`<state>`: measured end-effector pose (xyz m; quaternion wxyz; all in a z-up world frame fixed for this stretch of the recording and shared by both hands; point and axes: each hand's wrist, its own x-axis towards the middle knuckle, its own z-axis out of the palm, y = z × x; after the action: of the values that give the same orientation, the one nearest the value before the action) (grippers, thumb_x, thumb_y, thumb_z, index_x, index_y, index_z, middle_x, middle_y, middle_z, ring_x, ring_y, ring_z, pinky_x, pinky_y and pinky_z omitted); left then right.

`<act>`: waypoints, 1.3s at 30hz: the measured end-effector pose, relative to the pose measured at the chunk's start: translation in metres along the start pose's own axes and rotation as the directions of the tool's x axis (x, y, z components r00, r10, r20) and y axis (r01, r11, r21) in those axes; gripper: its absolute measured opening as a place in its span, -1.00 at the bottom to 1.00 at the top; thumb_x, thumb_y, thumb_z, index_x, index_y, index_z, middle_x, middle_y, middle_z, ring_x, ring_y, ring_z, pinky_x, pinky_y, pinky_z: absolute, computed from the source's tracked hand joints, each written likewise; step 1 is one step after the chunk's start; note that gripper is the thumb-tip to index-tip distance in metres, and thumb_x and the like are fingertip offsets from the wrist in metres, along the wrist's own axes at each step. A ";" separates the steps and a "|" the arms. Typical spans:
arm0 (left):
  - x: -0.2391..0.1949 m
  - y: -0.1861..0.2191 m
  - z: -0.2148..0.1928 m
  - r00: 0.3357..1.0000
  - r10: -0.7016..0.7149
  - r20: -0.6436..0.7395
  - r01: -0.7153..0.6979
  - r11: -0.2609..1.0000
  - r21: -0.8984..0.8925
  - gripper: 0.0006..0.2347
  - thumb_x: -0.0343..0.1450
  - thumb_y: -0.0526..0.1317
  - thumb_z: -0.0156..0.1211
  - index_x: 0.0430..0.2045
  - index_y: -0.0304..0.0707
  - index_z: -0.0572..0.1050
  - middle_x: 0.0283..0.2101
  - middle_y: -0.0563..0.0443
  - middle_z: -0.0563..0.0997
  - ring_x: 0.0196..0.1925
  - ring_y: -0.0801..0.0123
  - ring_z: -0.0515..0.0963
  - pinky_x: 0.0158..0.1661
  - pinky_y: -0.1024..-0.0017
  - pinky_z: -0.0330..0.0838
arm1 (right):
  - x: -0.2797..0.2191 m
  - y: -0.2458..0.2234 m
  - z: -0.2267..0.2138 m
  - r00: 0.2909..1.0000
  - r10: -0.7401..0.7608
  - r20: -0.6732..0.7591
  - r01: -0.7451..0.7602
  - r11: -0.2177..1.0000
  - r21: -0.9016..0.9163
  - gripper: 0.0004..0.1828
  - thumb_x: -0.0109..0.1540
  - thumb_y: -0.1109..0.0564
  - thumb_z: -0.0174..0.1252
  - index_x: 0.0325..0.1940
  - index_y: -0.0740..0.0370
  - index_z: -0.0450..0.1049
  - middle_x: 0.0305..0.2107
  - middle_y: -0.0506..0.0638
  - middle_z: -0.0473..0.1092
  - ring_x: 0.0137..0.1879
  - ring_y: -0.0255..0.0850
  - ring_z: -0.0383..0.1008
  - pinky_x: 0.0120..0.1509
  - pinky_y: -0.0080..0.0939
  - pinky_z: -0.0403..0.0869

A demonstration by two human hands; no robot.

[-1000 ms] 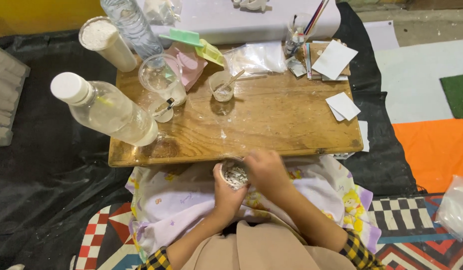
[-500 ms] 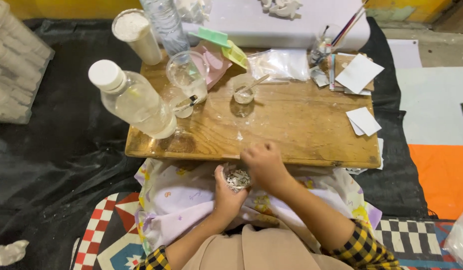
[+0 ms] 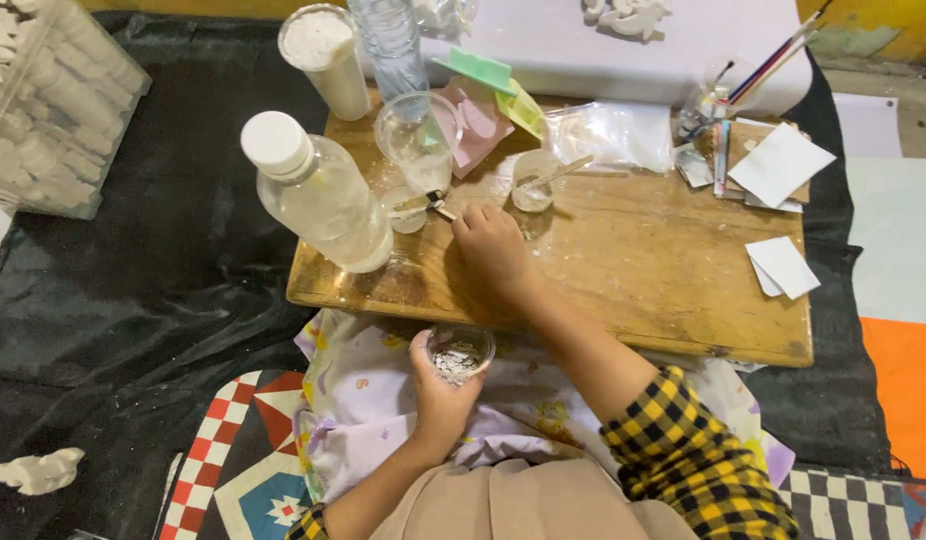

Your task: Mixing plaster powder with water in small containers and preparing it for casting into molds.

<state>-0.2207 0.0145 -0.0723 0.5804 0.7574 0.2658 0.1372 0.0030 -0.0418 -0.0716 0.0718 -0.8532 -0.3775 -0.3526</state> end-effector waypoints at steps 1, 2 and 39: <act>0.002 -0.001 -0.003 1.000 -0.003 -0.004 0.003 1.000 -0.001 -0.13 0.01 -0.32 0.64 0.21 -0.29 0.20 0.03 -0.41 0.56 0.14 -0.27 0.56 0.16 -0.07 0.44 | 0.000 0.001 0.000 1.000 -0.004 0.001 0.004 1.000 0.003 -0.89 -0.03 0.07 0.22 -0.47 0.06 0.43 -0.55 -0.07 0.28 -0.40 -0.09 0.43 -0.35 -0.16 0.35; 0.003 -0.002 -0.005 1.000 -0.006 0.002 0.006 1.000 0.012 -0.11 0.00 -0.30 0.65 0.23 -0.25 0.19 0.05 -0.40 0.55 0.16 -0.26 0.55 0.17 -0.06 0.44 | -0.001 0.002 0.000 0.999 -0.033 -0.001 0.033 0.999 0.013 -0.88 -0.01 0.05 0.22 -0.47 0.03 0.42 -0.54 -0.09 0.28 -0.40 -0.12 0.42 -0.33 -0.18 0.35; 0.016 -0.017 -0.021 0.997 0.036 0.074 -0.035 0.999 -0.016 -0.15 0.05 -0.23 0.63 0.21 -0.29 0.18 0.05 -0.43 0.55 0.17 -0.28 0.54 0.17 -0.09 0.43 | -0.085 -0.007 -0.067 0.974 -0.117 0.193 0.070 0.969 0.237 -0.81 0.24 0.16 0.08 -0.11 -0.04 0.52 -0.30 -0.12 0.46 -0.26 -0.14 0.56 0.10 -0.04 0.45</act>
<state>-0.2222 0.0431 -0.0838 0.5930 0.7622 0.2293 0.1213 -0.0780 -0.1132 -0.0790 0.1135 -0.8522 -0.4610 -0.2199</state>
